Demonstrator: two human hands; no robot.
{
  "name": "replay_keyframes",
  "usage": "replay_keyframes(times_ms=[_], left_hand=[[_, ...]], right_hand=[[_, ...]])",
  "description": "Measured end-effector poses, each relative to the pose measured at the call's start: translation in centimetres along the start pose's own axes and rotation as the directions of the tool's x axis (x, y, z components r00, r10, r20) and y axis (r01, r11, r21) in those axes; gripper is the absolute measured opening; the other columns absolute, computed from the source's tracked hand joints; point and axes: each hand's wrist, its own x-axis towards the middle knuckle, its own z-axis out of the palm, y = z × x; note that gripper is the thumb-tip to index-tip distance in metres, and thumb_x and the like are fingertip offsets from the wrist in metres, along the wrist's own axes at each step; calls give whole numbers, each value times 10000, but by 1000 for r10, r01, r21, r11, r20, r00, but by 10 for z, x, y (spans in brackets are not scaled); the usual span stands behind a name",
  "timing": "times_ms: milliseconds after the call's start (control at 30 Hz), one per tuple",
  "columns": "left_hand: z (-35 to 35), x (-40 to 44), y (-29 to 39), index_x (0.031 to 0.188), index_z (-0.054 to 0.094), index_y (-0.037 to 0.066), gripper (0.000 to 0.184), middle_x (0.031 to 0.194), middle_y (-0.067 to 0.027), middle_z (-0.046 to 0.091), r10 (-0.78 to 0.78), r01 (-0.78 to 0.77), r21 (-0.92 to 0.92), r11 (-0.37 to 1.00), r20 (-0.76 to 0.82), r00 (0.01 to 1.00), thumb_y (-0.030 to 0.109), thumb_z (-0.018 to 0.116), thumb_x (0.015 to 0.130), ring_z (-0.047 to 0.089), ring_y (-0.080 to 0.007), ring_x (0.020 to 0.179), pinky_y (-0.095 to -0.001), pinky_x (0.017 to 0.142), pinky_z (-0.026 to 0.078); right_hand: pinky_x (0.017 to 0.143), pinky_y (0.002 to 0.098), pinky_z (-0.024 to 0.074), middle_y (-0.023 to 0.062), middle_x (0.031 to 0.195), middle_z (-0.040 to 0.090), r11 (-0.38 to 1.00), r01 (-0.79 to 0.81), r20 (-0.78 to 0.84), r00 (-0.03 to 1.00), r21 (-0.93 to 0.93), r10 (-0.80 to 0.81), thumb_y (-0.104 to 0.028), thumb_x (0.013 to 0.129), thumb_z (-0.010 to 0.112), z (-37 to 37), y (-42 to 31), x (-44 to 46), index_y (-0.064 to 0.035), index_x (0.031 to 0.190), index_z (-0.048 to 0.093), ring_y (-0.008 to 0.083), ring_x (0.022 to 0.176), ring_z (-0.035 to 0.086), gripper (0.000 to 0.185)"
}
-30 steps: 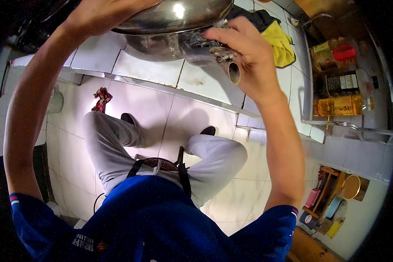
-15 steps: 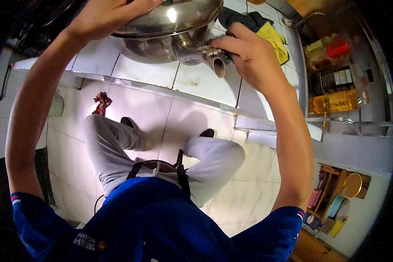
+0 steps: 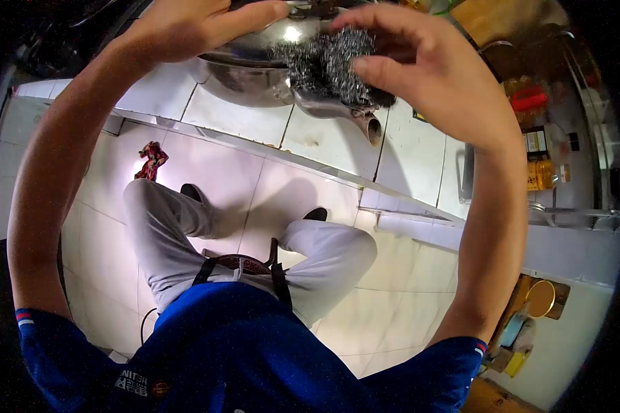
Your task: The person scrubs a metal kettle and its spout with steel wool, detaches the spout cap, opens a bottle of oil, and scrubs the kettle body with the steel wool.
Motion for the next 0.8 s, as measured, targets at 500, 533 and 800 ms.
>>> replay_keyframes(times_ms=[500, 533, 800], left_hand=[[10, -5, -8, 704, 580, 20, 364, 681, -193, 611, 26, -22, 38, 999, -111, 993, 355, 569, 846, 597, -425, 676, -509, 620, 450], [11, -5, -9, 699, 578, 18, 370, 678, -194, 611, 49, -41, 67, 997, -120, 992, 358, 567, 847, 596, -425, 675, -511, 623, 451], [10, -7, -7, 699, 590, 18, 373, 676, -204, 612, 46, -43, 25, 999, -142, 989, 363, 579, 840, 605, -424, 687, -516, 624, 456]], right_hand=[[731, 355, 494, 169, 866, 668, 723, -234, 130, 903, -651, 409, -257, 844, 736, 24, -78, 30, 46, 1085, 661, 242, 759, 632, 395], [715, 380, 488, 187, 839, 654, 737, -173, 98, 946, -653, 308, -214, 816, 747, 34, -77, 30, 43, 1035, 650, 292, 743, 629, 351], [753, 495, 519, 216, 796, 674, 618, -80, 22, 988, -782, 156, -135, 762, 753, 65, -78, 23, -6, 963, 632, 417, 810, 664, 268]])
